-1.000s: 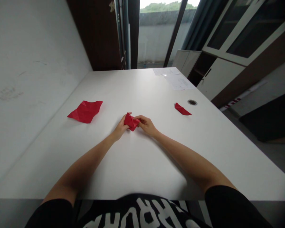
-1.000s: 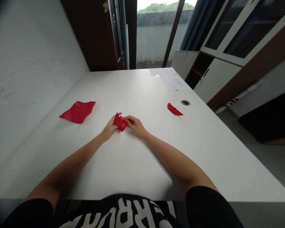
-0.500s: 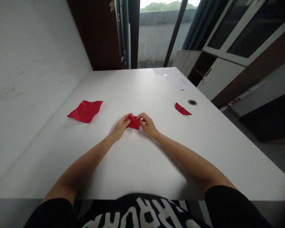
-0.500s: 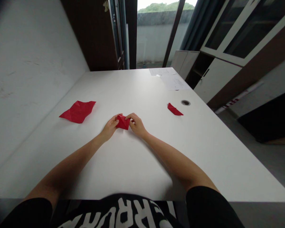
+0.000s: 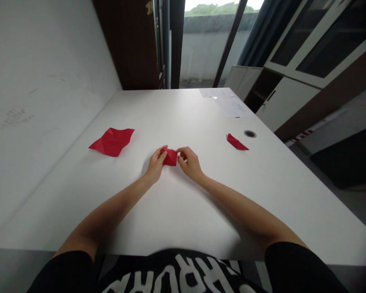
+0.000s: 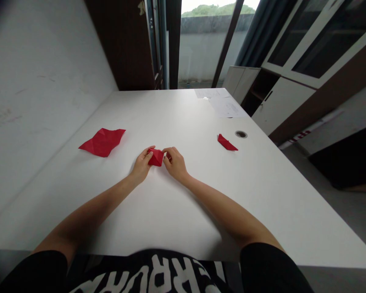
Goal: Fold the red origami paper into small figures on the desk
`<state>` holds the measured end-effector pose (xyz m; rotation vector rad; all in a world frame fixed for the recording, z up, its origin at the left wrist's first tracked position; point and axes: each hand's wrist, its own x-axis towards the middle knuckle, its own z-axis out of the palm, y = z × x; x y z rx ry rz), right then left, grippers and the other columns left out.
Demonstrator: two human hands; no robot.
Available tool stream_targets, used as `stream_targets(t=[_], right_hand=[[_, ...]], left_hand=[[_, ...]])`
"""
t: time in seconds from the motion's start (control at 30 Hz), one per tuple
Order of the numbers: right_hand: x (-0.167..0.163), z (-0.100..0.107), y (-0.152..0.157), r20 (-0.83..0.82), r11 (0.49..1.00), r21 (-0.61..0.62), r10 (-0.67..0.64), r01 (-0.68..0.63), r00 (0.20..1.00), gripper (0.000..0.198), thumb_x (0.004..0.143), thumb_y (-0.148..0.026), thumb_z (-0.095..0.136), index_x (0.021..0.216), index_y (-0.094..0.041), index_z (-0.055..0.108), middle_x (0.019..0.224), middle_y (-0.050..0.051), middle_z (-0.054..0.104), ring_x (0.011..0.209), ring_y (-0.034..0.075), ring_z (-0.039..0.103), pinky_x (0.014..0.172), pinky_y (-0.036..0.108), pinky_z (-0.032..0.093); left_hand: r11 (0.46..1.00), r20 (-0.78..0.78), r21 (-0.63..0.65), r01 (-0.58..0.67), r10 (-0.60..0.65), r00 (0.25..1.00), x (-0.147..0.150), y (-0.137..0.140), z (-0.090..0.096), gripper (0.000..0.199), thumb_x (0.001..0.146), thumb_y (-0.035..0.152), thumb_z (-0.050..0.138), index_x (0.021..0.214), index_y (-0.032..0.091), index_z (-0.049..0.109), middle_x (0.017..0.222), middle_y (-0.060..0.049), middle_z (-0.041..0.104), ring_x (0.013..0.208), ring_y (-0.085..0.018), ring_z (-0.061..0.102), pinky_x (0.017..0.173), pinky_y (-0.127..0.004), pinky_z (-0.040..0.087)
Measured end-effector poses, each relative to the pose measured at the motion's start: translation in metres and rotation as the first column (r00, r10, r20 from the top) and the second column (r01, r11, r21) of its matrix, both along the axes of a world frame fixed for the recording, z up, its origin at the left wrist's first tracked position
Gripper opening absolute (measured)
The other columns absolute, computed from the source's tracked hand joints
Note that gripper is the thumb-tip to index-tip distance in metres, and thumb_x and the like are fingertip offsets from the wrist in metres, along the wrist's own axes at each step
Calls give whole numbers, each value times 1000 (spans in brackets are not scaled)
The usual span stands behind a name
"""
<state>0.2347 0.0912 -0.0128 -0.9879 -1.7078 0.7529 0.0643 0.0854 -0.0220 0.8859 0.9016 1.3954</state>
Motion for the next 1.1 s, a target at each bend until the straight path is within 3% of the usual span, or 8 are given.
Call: stream_targets(t=[0.13,0.33,0.47,0.63,0.77,0.87,0.97,1.1], right_hand=[[-7,7,-6,-398,915,-303,131,-265,908,28,90,-32,59,116,-24,59,84,0,62,74,17,60,61,30,54],[-17,15,-19,-593,851,-289,200,-438,780,49,90,-40,67,137,-30,56,120,3,67,104,19,63,96,37,54],[-20,12,-22,-593,862,-285,185,-420,784,49,89,-42,68,136,-31,58,136,5,62,121,23,58,101,39,52],[-22,10,-26,-527,894,-226,223,-388,820,50,91,-44,66,139,-32,57,142,6,60,122,25,59,98,42,54],[-22,18,-32,-419,934,-116,262,-338,869,48,94,-44,63,141,-31,56,145,6,57,126,25,56,104,42,51],[-21,19,-35,-363,945,-107,252,-309,897,46,99,-44,55,142,-29,55,139,8,60,105,22,64,91,39,56],[-19,16,-35,-307,948,-96,261,-302,915,43,102,-44,49,142,-29,55,125,7,66,79,16,65,79,38,58],[-16,17,-37,-191,951,-85,278,-298,941,44,100,-45,53,142,-31,55,124,6,67,77,17,66,81,40,58]], left_hand=[[994,1,106,-31,31,1000,1,-4,8,42,89,40,70,125,21,61,119,-8,68,105,-19,64,92,-31,50],[998,127,58,-17,9,992,15,-17,18,25,92,38,65,109,20,63,109,-6,67,98,-17,63,85,-28,51],[999,167,20,-48,44,985,21,-21,20,21,93,37,63,107,21,63,103,-3,65,89,-14,61,73,-23,50],[998,169,-34,-59,64,984,24,-27,24,25,93,42,63,110,24,61,83,1,59,61,-10,49,51,-20,36],[1000,122,-5,-23,23,992,26,-34,31,36,93,43,63,126,29,59,97,-2,66,64,-10,51,53,-20,37],[1000,114,27,5,-8,993,26,-37,36,42,94,43,61,134,32,54,104,-3,68,65,-10,52,53,-20,38],[998,99,60,-13,7,995,25,-37,39,36,95,50,58,123,27,58,105,-5,69,63,-11,53,49,-22,37],[996,40,52,-66,64,997,23,-34,39,35,93,57,58,107,24,58,106,-6,71,65,-13,56,45,-22,35]])
